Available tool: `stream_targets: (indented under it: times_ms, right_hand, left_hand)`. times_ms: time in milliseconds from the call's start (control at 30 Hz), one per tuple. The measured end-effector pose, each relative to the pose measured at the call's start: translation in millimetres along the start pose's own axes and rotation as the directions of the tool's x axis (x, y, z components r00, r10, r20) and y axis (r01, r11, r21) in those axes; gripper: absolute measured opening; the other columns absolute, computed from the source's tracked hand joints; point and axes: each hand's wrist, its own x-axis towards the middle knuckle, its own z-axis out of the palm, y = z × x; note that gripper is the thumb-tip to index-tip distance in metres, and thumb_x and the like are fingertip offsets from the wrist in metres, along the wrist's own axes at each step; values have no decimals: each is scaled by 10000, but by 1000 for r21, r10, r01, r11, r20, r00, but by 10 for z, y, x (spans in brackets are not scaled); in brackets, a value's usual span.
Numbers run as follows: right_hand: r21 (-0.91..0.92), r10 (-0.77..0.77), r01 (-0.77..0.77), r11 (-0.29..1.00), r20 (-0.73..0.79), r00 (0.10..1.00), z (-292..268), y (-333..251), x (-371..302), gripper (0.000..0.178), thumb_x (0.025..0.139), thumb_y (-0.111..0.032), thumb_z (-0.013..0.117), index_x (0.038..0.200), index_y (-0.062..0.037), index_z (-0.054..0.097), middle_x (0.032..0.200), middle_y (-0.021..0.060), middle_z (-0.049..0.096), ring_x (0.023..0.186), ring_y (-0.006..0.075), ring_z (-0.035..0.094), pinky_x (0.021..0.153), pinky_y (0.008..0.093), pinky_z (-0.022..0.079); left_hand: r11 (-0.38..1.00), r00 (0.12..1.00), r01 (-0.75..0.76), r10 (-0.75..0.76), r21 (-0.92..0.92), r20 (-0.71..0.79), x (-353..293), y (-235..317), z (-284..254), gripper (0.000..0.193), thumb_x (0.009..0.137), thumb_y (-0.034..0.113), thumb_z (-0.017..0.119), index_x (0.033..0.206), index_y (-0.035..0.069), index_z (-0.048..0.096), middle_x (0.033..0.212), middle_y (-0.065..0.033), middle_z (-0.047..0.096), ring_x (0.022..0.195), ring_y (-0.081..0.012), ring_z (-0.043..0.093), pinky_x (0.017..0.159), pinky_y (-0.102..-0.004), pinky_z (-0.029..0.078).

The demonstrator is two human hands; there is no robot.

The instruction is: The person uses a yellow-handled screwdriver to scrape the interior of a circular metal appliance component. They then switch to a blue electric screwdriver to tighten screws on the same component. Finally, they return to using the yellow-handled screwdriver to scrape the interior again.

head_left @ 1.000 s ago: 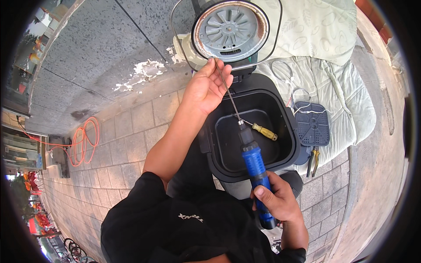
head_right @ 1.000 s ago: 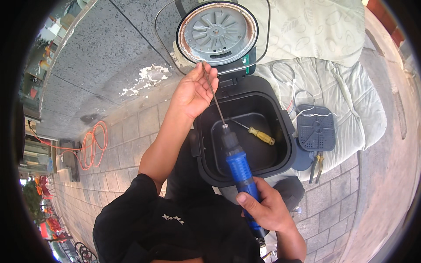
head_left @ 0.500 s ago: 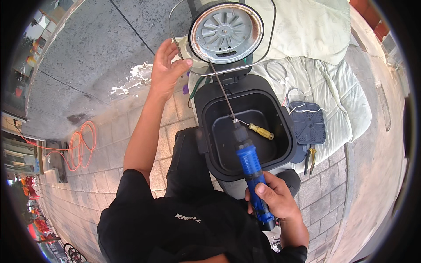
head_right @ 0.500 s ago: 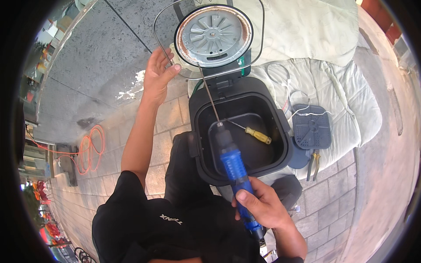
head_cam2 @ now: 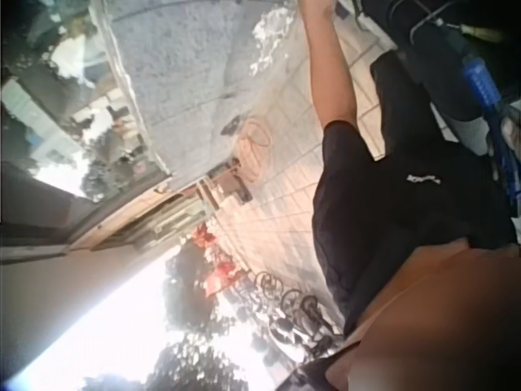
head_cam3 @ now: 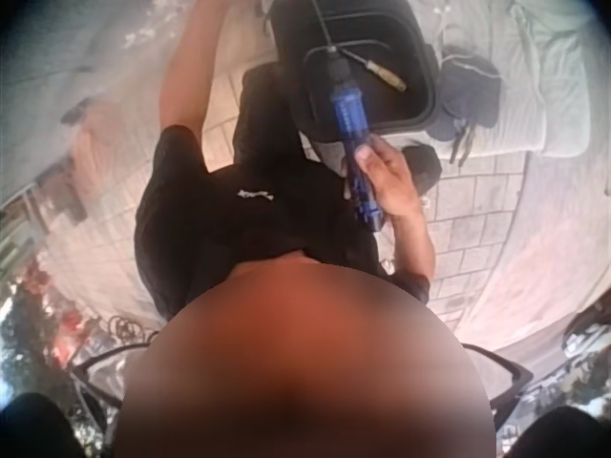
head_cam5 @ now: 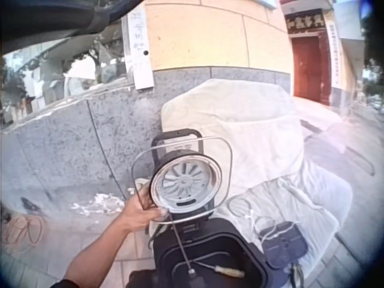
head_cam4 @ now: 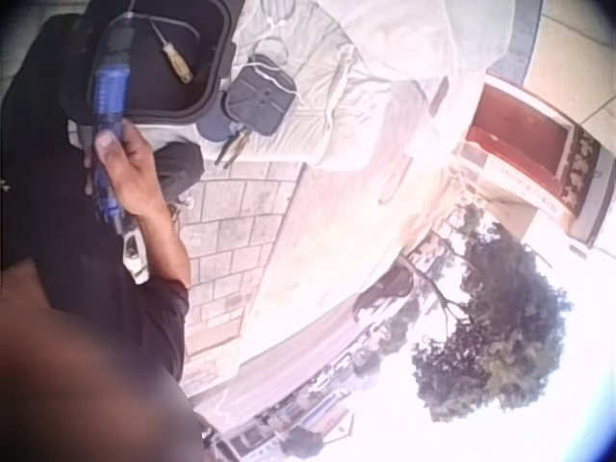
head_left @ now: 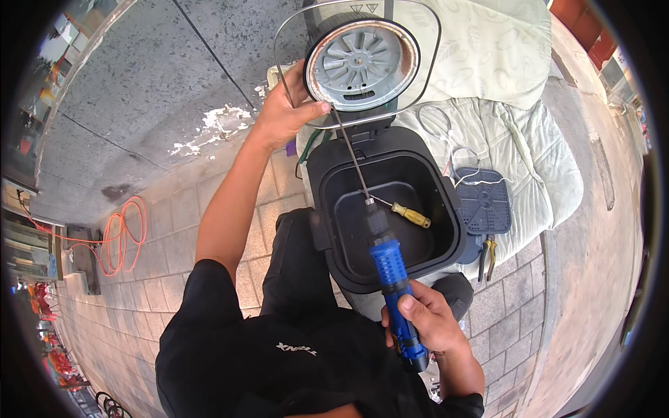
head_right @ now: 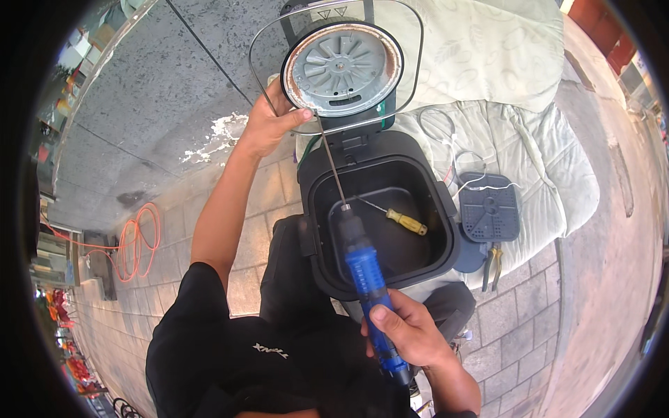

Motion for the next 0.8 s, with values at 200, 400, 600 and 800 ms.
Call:
stream_targets:
  times_ms: [200, 400, 600, 800]
  right_hand:
    - [10, 0, 0, 1000, -2, 1000, 18, 6, 10, 572, 1036, -496, 672, 1251, 26, 582, 892, 130, 706, 638, 223, 716, 570, 326, 575]
    - [-69, -18, 15, 997, -42, 999, 57, -46, -45, 528, 1003, -398, 753, 1255, 32, 578, 920, 120, 702, 689, 210, 715, 636, 327, 581]
    - [-69, -55, 47, 997, -111, 992, -124, 29, -262, 582, 950, -341, 827, 1302, 41, 565, 927, 107, 696, 706, 194, 708, 654, 327, 580]
    - [53, -166, 176, 983, -153, 974, -340, 302, -552, 645, 896, -331, 877, 1309, 49, 560, 928, 101, 688, 732, 173, 694, 685, 311, 574]
  left_hand:
    - [999, 999, -35, 35, 17, 16, -4, 44, 54, 931, 856, -50, 790, 1640, -39, 288, 1568, -152, 506, 1438, -250, 508, 1218, -401, 397]
    - [1000, 1000, -7, 7, 9, 1, 2, 67, 34, 893, 858, -34, 796, 1615, -28, 322, 1539, -139, 530, 1411, -237, 526, 1204, -406, 408]
    - [998, 999, -47, 47, -31, 8, 19, 19, 28, 912, 852, -22, 797, 1620, -26, 306, 1563, -167, 486, 1431, -260, 500, 1187, -409, 422]
    - [984, 911, -142, 174, 110, -373, -536, -91, -44, 654, 926, 58, 774, 1481, -18, 436, 1344, -114, 570, 1251, -223, 590, 1003, -359, 532]
